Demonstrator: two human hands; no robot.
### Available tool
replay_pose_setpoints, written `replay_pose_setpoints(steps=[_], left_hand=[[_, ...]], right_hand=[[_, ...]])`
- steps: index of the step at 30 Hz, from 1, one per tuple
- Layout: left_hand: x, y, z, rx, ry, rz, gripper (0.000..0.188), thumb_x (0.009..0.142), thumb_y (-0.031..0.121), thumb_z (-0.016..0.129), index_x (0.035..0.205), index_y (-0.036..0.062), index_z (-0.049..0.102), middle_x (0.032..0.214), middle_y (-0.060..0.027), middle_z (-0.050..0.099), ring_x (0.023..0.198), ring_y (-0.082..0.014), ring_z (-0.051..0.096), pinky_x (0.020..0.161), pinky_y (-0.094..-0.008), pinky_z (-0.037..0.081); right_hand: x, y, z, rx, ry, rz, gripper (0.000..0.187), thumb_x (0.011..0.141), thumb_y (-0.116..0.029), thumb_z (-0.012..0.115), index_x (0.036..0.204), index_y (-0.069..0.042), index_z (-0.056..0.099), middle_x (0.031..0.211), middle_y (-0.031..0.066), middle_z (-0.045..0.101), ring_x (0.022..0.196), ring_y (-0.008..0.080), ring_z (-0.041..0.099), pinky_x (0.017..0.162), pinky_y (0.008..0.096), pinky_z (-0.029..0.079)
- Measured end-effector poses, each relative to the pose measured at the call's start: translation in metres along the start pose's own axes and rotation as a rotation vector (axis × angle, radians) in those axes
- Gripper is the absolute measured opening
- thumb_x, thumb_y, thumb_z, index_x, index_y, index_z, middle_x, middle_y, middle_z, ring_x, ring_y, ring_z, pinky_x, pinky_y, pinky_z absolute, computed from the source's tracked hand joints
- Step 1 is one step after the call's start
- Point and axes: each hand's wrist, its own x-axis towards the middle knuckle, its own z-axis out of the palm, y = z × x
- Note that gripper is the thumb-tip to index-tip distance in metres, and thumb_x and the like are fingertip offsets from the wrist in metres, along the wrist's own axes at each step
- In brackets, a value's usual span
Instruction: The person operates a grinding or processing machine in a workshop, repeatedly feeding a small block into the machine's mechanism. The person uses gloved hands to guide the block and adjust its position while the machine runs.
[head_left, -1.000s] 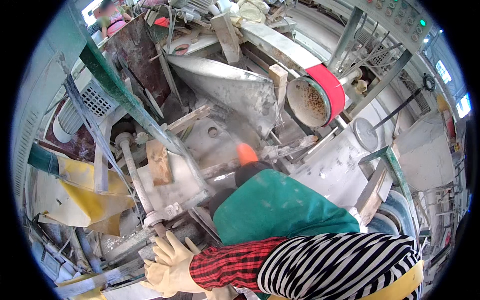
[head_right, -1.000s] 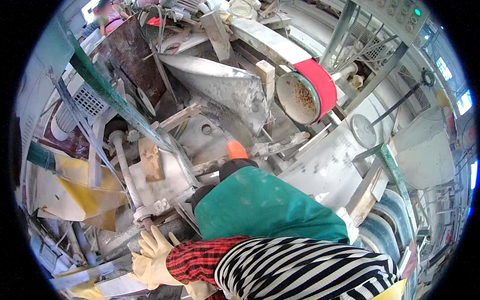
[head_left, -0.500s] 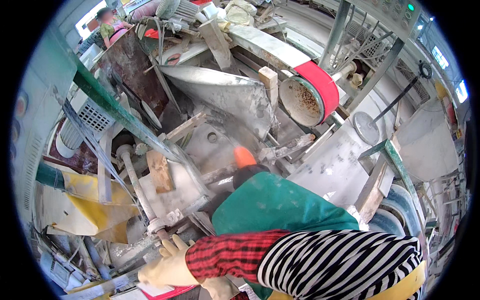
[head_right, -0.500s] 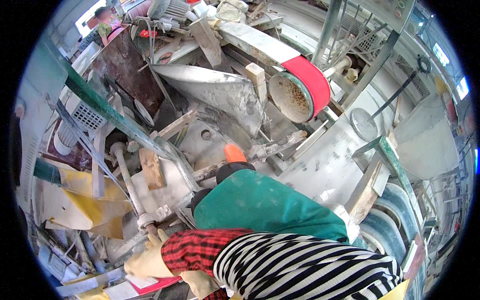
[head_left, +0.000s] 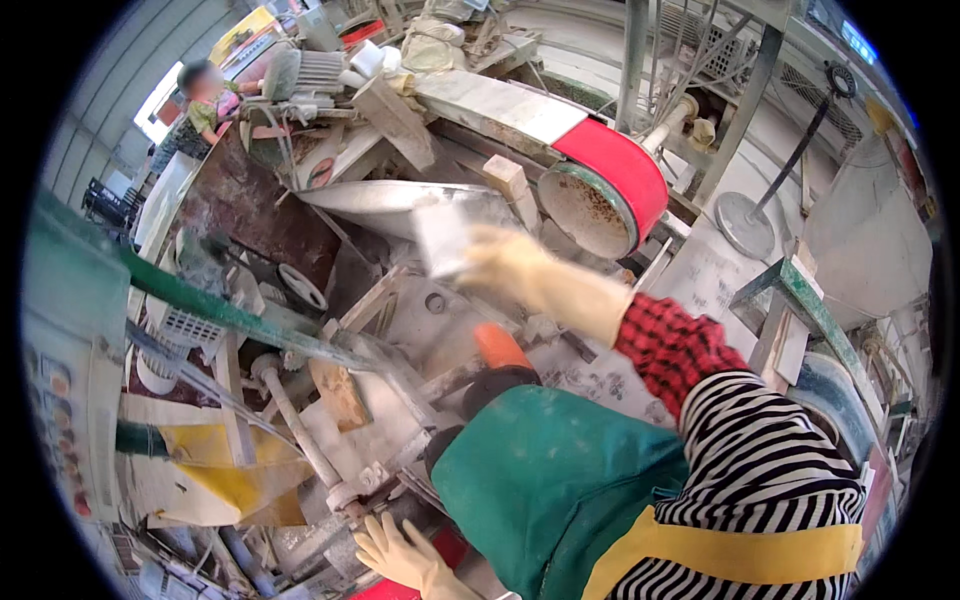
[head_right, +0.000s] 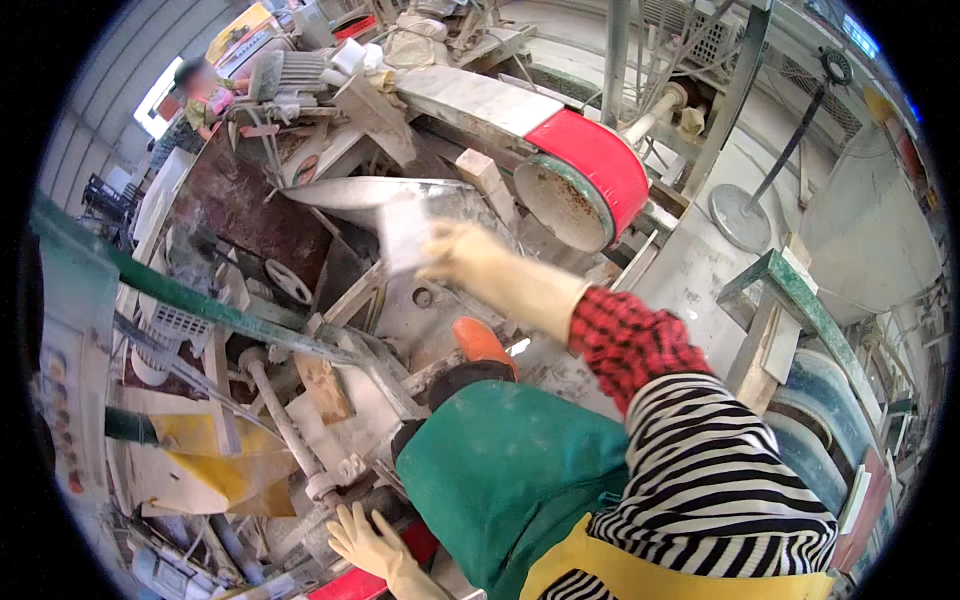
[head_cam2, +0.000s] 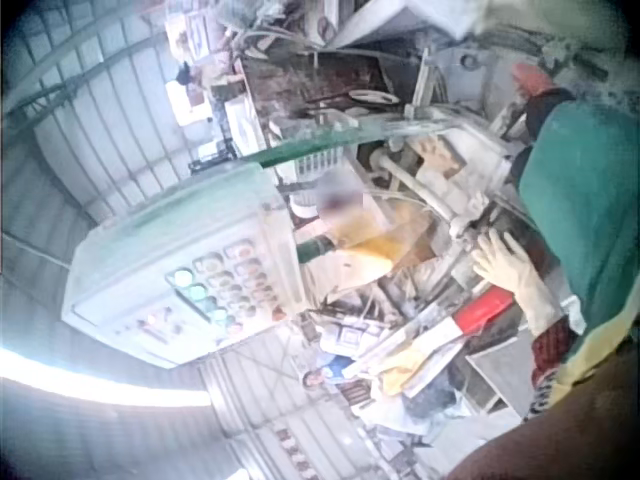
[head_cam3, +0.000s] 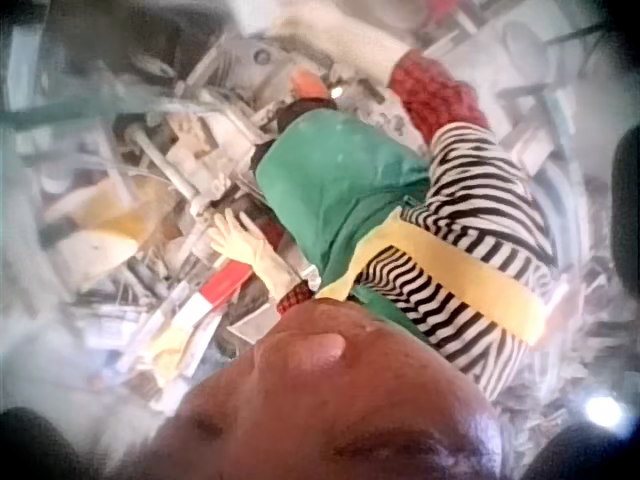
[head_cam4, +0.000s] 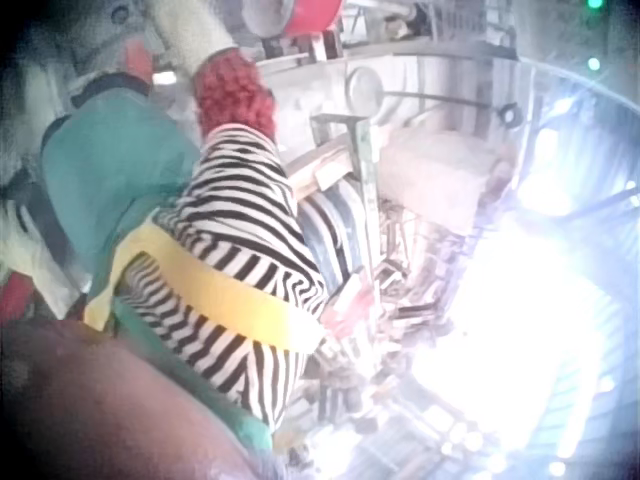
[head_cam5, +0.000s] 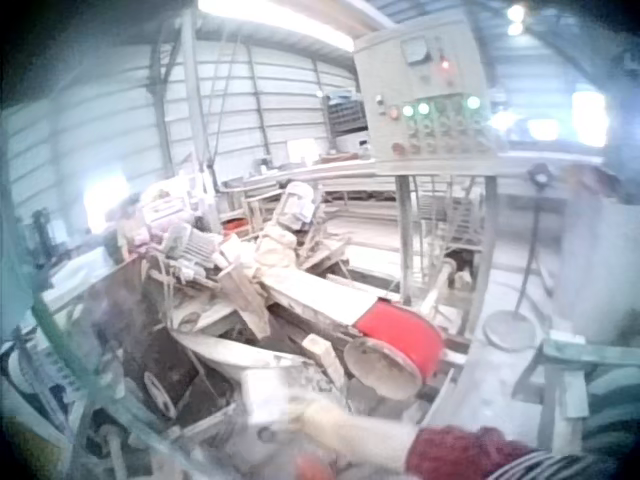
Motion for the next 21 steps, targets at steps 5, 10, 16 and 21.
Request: replay_pose_setpoints(steps=[5, 10, 16, 21], left_hand=[[0.004, -0.055, 0.014, -0.276, 0.206, 0.026, 0.035, 0.100, 0.014, 0.064, 0.131, -0.0005, 0.067, 0.138, -0.0267, 0.063, 0.132, -0.0454, 0.056, 0.115, -0.0543, 0.041], [0.016, -0.080, -0.001, -0.206, 0.213, -0.093, 0.032, 0.104, 0.013, 0.062, 0.129, -0.0060, 0.067, 0.133, -0.0294, 0.065, 0.125, -0.0448, 0.061, 0.113, -0.0525, 0.046], [0.018, -0.055, -0.015, -0.194, 0.065, -0.203, 0.043, 0.108, 0.022, 0.055, 0.140, -0.0068, 0.060, 0.143, -0.0329, 0.059, 0.136, -0.0463, 0.055, 0.117, -0.0500, 0.043], [0.026, -0.036, -0.008, -0.324, 0.126, -0.223, 0.044, 0.108, 0.023, 0.056, 0.139, -0.0066, 0.061, 0.141, -0.0324, 0.059, 0.134, -0.0461, 0.056, 0.115, -0.0497, 0.045]], right_hand=[[0.060, -0.097, -0.119, -0.156, 0.458, -0.448, 0.054, 0.085, 0.016, 0.059, 0.135, -0.003, 0.065, 0.121, 0.0153, 0.073, 0.097, 0.0277, 0.075, 0.076, 0.0376, 0.066], [0.105, -0.149, -0.179, -0.265, 0.745, -0.493, 0.058, 0.088, 0.010, 0.062, 0.144, -0.004, 0.055, 0.129, 0.0183, 0.067, 0.110, 0.0332, 0.071, 0.086, 0.0417, 0.067], [0.135, -0.158, -0.197, -1.921, 0.672, -0.252, 0.034, 0.091, -0.020, 0.072, 0.123, -0.007, 0.071, 0.113, 0.0203, 0.074, 0.103, 0.0372, 0.074, 0.090, 0.0421, 0.061], [0.150, -0.167, -0.233, -2.045, 0.721, 0.001, 0.039, 0.096, -0.035, 0.066, 0.125, -0.010, 0.072, 0.119, 0.0201, 0.075, 0.111, 0.0350, 0.073, 0.099, 0.0473, 0.056]])
